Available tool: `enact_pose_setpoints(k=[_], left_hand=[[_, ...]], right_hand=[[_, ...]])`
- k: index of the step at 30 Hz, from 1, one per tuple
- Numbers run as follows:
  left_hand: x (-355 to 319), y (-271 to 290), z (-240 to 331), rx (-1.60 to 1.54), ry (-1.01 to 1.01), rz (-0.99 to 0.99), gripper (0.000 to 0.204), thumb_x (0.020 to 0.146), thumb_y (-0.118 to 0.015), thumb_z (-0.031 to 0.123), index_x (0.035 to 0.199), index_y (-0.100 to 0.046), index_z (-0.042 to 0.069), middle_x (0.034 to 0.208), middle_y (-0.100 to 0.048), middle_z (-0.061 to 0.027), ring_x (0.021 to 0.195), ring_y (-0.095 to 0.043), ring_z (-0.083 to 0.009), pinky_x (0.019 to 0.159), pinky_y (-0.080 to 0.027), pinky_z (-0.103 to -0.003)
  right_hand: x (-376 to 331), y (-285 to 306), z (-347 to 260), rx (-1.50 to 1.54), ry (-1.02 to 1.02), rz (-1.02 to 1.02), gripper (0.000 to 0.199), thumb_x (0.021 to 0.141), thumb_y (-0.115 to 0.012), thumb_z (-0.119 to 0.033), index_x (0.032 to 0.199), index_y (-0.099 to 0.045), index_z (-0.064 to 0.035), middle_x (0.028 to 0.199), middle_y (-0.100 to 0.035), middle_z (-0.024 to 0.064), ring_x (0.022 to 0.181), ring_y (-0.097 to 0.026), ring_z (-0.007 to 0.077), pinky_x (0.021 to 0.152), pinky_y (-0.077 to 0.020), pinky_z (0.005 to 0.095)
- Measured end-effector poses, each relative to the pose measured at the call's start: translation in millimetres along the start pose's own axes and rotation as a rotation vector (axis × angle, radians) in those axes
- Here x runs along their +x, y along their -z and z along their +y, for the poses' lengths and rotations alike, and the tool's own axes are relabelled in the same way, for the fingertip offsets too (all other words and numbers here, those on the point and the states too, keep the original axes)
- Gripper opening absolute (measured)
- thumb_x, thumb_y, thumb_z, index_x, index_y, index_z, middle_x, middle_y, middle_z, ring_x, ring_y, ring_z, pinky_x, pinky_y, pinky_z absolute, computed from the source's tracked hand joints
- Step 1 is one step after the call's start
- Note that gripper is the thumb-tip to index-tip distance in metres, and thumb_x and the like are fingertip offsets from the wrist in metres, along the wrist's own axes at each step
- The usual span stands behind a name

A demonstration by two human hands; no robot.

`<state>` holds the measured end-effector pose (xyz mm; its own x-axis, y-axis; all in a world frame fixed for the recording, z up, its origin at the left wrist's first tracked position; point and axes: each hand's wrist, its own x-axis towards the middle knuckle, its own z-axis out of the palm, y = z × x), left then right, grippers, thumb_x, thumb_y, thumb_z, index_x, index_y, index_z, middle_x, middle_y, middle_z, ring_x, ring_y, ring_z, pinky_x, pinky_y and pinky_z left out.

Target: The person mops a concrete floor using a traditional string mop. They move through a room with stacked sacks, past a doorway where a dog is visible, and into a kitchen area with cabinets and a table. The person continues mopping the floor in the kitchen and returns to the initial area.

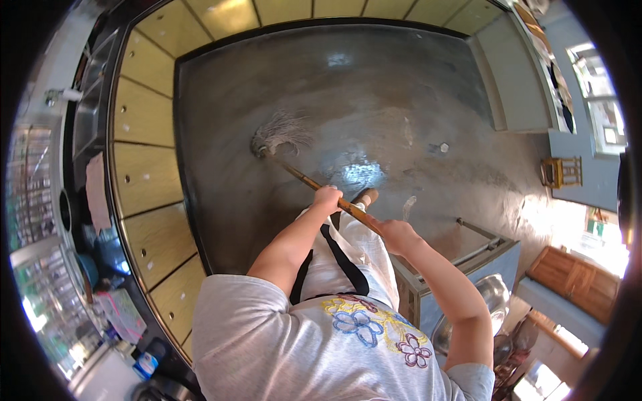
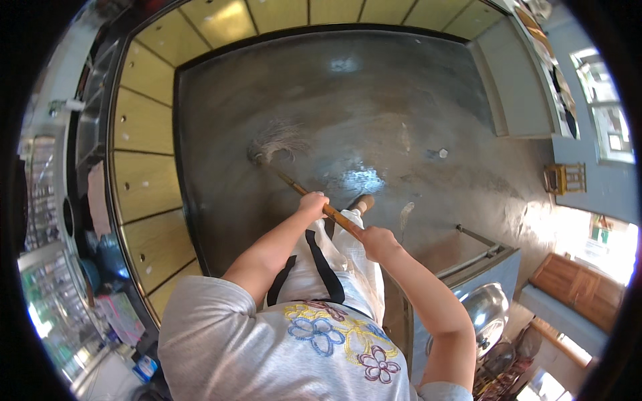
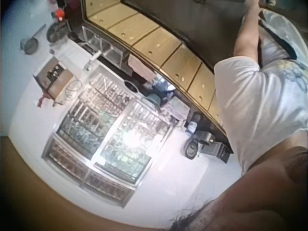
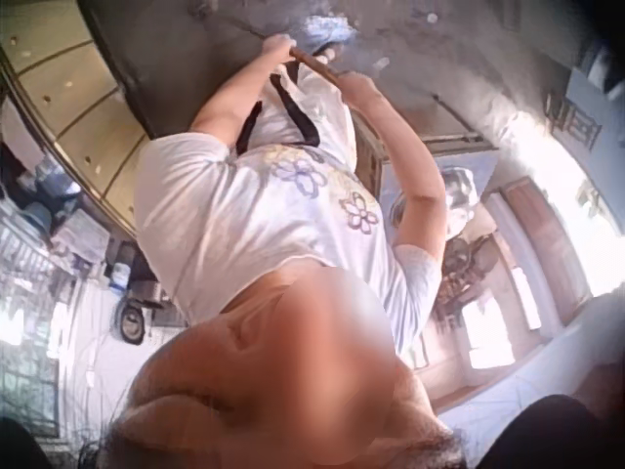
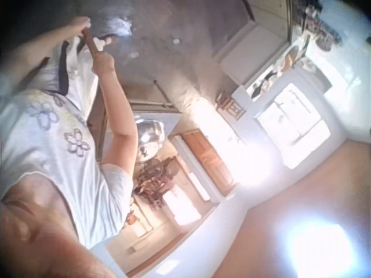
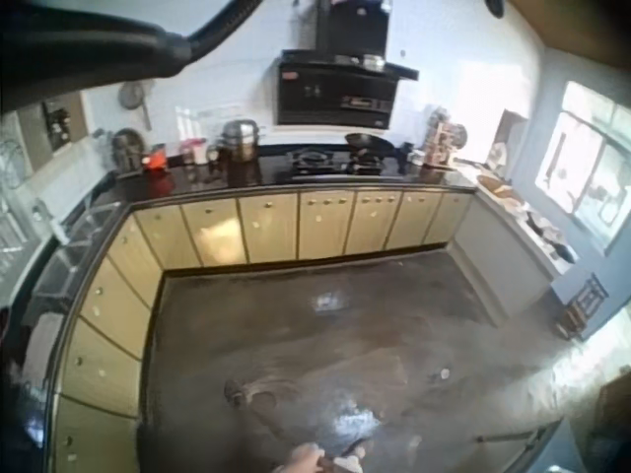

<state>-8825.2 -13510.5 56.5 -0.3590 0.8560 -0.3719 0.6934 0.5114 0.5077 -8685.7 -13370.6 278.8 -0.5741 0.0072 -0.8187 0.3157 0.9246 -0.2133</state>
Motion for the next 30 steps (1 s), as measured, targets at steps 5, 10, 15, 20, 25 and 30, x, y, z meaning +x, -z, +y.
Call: enact_pose_setpoints(k=[5, 10, 15, 20, 25, 30], left_hand=[[-63, -24, -65, -0.065, 0.271, 0.043, 0.029, 0.059, -0.08, 0.027, 0.079, -0.064, 0.014, 0.089, -0.059, -0.0061, 0.089, -0.059, -0.0263, 0.072, -0.049, -0.039], [-94, -29, -78, -0.121, 0.518, -0.027, 0.023, 0.06, -0.077, 0.025, 0.077, -0.066, 0.014, 0.091, -0.06, -0.0071, 0.089, -0.06, -0.0268, 0.073, -0.05, -0.039], [-83, -56, -45, -0.158, 0.602, 0.049, 0.021, 0.06, -0.077, 0.021, 0.078, -0.066, 0.015, 0.089, -0.063, -0.0061, 0.09, -0.061, -0.0256, 0.073, -0.05, -0.036], [-23, -67, 37, -0.123, 0.512, 0.203, 0.013, 0.063, -0.071, 0.016, 0.074, -0.064, 0.015, 0.089, -0.061, -0.0055, 0.094, -0.056, -0.0255, 0.079, -0.046, -0.038], [62, -73, 103, -0.195, 0.463, 0.222, 0.009, 0.065, -0.067, 0.013, 0.073, -0.064, 0.013, 0.086, -0.057, -0.0067, 0.096, -0.053, -0.029, 0.08, -0.046, -0.038], [160, -69, 182, -0.202, 0.388, 0.257, 0.004, 0.069, -0.062, 0.01, 0.072, -0.063, 0.012, 0.088, -0.058, -0.0085, 0.094, -0.054, -0.0294, 0.079, -0.046, -0.038]], right_hand=[[43, -7, -51, -0.32, 0.156, 0.131, 0.07, 0.082, -0.05, -0.005, 0.142, -0.023, -0.0291, 0.087, -0.061, 0.0127, 0.072, -0.066, 0.0269, 0.055, -0.0516, 0.0371], [59, -3, -87, -0.498, 0.185, 0.14, 0.069, 0.084, -0.05, -0.008, 0.142, -0.022, -0.0341, 0.087, -0.062, 0.0138, 0.066, -0.066, 0.0252, 0.049, -0.0505, 0.0348], [55, 5, -47, -0.386, 0.251, 0.046, 0.067, 0.085, -0.052, -0.011, 0.141, -0.024, -0.0352, 0.085, -0.063, 0.0128, 0.067, -0.066, 0.0262, 0.052, -0.0519, 0.0364], [21, 12, 45, -0.298, 0.134, 0.051, 0.06, 0.086, -0.052, -0.016, 0.137, -0.031, -0.0404, 0.083, -0.063, 0.0103, 0.07, -0.066, 0.0268, 0.056, -0.0527, 0.0381], [-7, 29, 138, -0.304, 0.011, 0.104, 0.057, 0.088, -0.047, -0.012, 0.133, -0.037, -0.0443, 0.086, -0.064, 0.007, 0.073, -0.066, 0.0223, 0.057, -0.0526, 0.0324], [-36, 60, 246, -0.328, -0.049, 0.148, 0.052, 0.09, -0.047, -0.015, 0.132, -0.039, -0.0433, 0.089, -0.062, 0.0055, 0.075, -0.066, 0.0191, 0.057, -0.0515, 0.0296]])
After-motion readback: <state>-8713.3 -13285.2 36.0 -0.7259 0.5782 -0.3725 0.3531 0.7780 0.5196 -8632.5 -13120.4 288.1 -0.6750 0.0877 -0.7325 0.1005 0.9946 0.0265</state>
